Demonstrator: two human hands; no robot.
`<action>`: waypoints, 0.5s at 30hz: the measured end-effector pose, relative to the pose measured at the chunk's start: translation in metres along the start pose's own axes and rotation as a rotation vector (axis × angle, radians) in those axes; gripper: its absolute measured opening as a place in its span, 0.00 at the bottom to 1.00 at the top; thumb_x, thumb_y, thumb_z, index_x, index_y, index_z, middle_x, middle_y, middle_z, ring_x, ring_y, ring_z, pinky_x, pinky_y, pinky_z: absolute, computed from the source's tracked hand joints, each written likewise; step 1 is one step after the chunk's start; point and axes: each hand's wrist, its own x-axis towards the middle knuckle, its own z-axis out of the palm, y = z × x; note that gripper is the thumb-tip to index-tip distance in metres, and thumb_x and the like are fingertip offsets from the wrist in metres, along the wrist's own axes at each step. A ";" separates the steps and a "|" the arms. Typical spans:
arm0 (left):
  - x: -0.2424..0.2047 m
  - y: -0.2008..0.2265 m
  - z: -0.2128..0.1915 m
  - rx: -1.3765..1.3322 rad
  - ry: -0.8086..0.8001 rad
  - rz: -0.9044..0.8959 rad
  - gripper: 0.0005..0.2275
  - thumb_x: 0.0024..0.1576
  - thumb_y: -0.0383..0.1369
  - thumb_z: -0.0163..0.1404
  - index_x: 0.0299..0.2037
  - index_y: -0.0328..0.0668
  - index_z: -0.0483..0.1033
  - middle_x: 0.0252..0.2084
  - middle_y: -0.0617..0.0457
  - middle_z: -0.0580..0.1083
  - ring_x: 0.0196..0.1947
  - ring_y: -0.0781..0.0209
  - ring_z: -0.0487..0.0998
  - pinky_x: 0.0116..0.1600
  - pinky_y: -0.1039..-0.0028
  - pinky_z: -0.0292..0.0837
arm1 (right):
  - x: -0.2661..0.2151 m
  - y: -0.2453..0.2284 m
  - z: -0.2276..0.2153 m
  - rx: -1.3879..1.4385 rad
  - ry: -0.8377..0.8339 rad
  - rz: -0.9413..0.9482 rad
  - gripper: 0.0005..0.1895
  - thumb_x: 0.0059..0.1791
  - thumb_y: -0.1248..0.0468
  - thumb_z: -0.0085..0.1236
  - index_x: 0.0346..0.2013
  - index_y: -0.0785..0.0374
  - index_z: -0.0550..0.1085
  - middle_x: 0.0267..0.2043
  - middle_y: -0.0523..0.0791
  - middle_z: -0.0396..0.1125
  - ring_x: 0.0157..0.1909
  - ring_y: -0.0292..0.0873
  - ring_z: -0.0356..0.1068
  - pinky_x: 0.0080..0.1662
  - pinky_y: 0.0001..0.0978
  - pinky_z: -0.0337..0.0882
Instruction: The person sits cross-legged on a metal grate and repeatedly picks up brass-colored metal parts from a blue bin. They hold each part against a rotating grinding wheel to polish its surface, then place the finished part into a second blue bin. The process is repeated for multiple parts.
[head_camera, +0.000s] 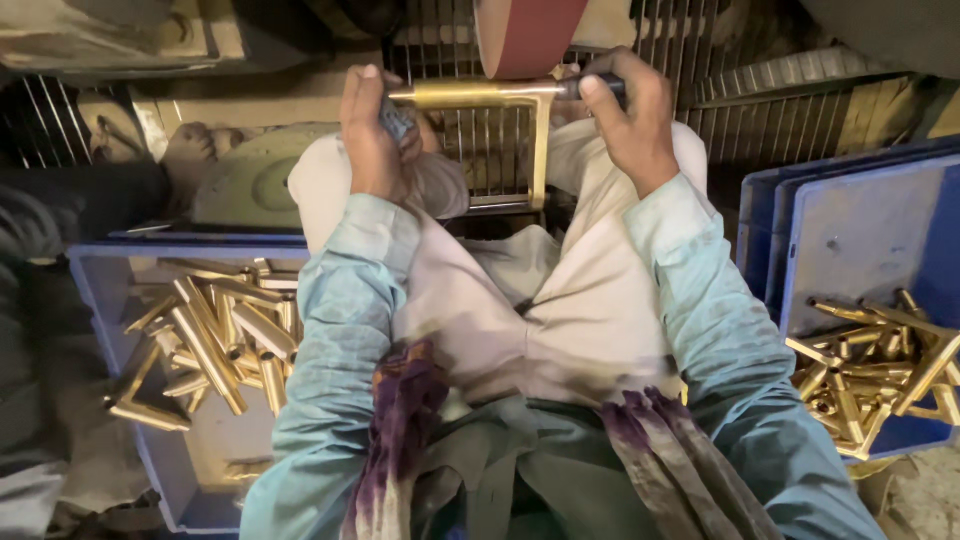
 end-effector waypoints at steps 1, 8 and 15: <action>0.000 -0.001 0.000 0.000 0.008 -0.001 0.10 0.67 0.41 0.44 0.39 0.45 0.68 0.21 0.53 0.64 0.13 0.66 0.57 0.18 0.76 0.46 | 0.001 0.001 0.000 0.064 -0.017 0.117 0.15 0.58 0.59 0.57 0.41 0.71 0.73 0.29 0.43 0.66 0.23 0.35 0.62 0.28 0.29 0.61; 0.008 -0.009 -0.002 -0.027 0.005 0.007 0.09 0.67 0.40 0.45 0.38 0.46 0.66 0.25 0.55 0.65 0.14 0.68 0.57 0.18 0.77 0.44 | 0.018 0.011 0.004 0.571 -0.045 0.510 0.12 0.56 0.59 0.54 0.34 0.65 0.73 0.19 0.37 0.57 0.14 0.28 0.48 0.18 0.26 0.45; 0.001 -0.004 -0.001 -0.070 -0.077 0.092 0.08 0.68 0.38 0.47 0.39 0.47 0.66 0.27 0.56 0.64 0.16 0.70 0.56 0.19 0.77 0.44 | 0.010 0.005 0.001 0.631 -0.054 0.462 0.12 0.57 0.61 0.57 0.35 0.63 0.69 0.20 0.36 0.53 0.17 0.29 0.47 0.20 0.26 0.46</action>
